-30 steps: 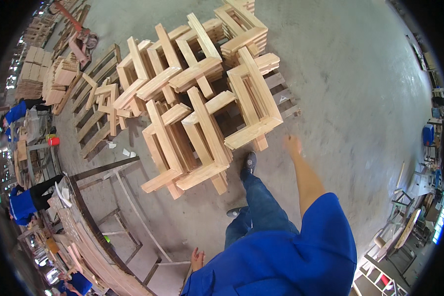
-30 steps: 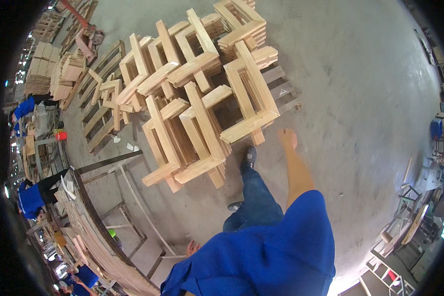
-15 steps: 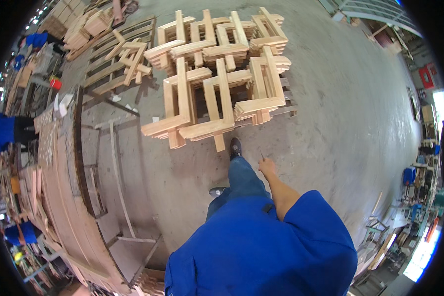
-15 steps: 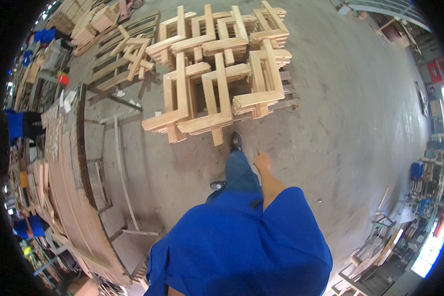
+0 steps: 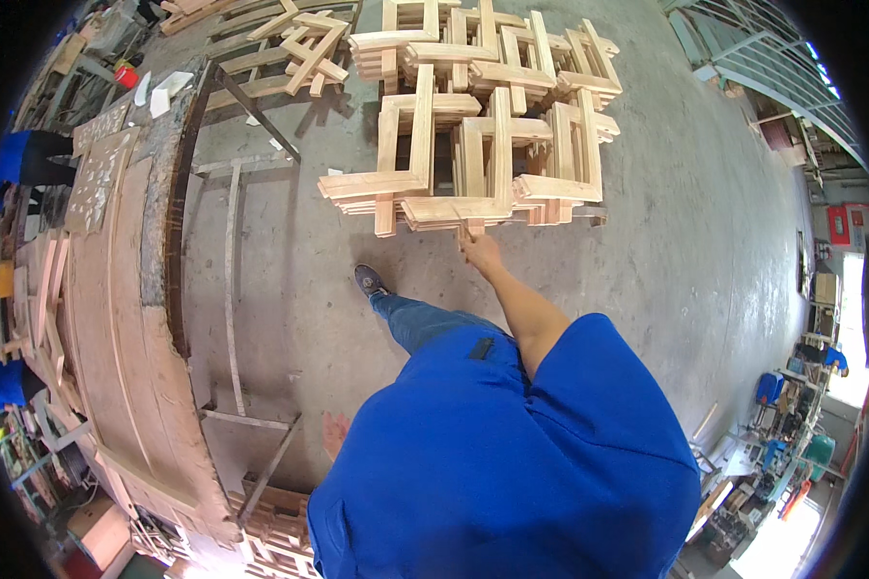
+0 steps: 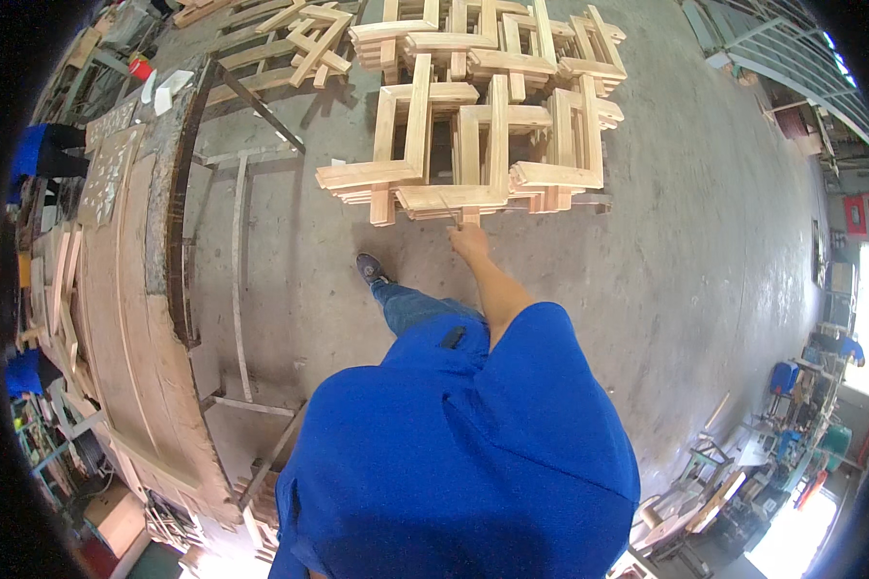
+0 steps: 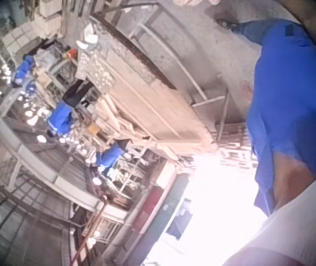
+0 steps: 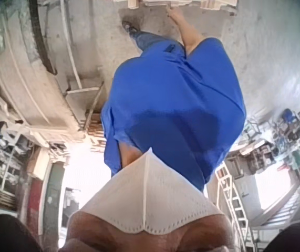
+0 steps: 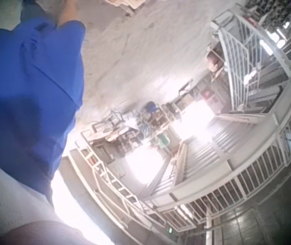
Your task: The person repeatedly picks up L-shaped wooden frames from a workbench, uses a small metal tool to scrape or smooth the edges, and stacks the finished frames on a nearby pile. The process is repeated multiple times in a factory setting.
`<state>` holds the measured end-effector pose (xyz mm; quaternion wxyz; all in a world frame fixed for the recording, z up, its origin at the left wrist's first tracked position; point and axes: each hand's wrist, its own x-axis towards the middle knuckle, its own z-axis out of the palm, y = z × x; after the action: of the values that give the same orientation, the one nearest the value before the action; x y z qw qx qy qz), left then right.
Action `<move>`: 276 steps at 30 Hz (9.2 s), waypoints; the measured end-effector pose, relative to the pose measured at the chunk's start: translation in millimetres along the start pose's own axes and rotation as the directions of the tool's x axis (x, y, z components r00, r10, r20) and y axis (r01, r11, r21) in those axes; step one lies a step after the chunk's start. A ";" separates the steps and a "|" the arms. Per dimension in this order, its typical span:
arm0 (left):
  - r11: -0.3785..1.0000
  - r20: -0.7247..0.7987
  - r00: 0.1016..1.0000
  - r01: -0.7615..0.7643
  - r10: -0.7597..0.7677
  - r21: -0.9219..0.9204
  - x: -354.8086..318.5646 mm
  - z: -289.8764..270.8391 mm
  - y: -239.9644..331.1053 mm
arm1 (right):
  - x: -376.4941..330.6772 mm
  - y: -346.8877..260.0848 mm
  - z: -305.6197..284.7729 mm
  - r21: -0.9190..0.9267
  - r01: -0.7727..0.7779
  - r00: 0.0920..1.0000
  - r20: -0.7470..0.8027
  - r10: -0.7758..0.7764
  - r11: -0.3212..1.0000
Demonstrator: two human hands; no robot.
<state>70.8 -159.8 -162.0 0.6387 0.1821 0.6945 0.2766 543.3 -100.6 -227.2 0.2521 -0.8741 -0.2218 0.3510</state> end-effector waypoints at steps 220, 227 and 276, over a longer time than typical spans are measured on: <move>0.237 0.927 0.196 -0.931 -0.319 0.278 0.4 488.1 30.3 | -197.3 135.3 -242.5 0.177 -0.155 0.764 -0.603 0.231 0.972; -0.243 0.724 0.353 -0.935 -0.593 0.258 -1.0 517.3 -90.4 | -90.8 280.6 -272.4 0.156 -0.400 0.761 -0.492 0.423 0.903; -0.334 0.660 0.628 -0.778 -0.412 0.531 30.7 579.9 -255.0 | 340.3 560.9 -171.4 0.091 -0.196 0.875 -0.433 0.216 0.976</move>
<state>665.7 -252.3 -361.5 0.3391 0.8336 0.2426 -0.3623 1008.8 -391.8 -625.2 0.2762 -0.9435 -0.0571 0.1741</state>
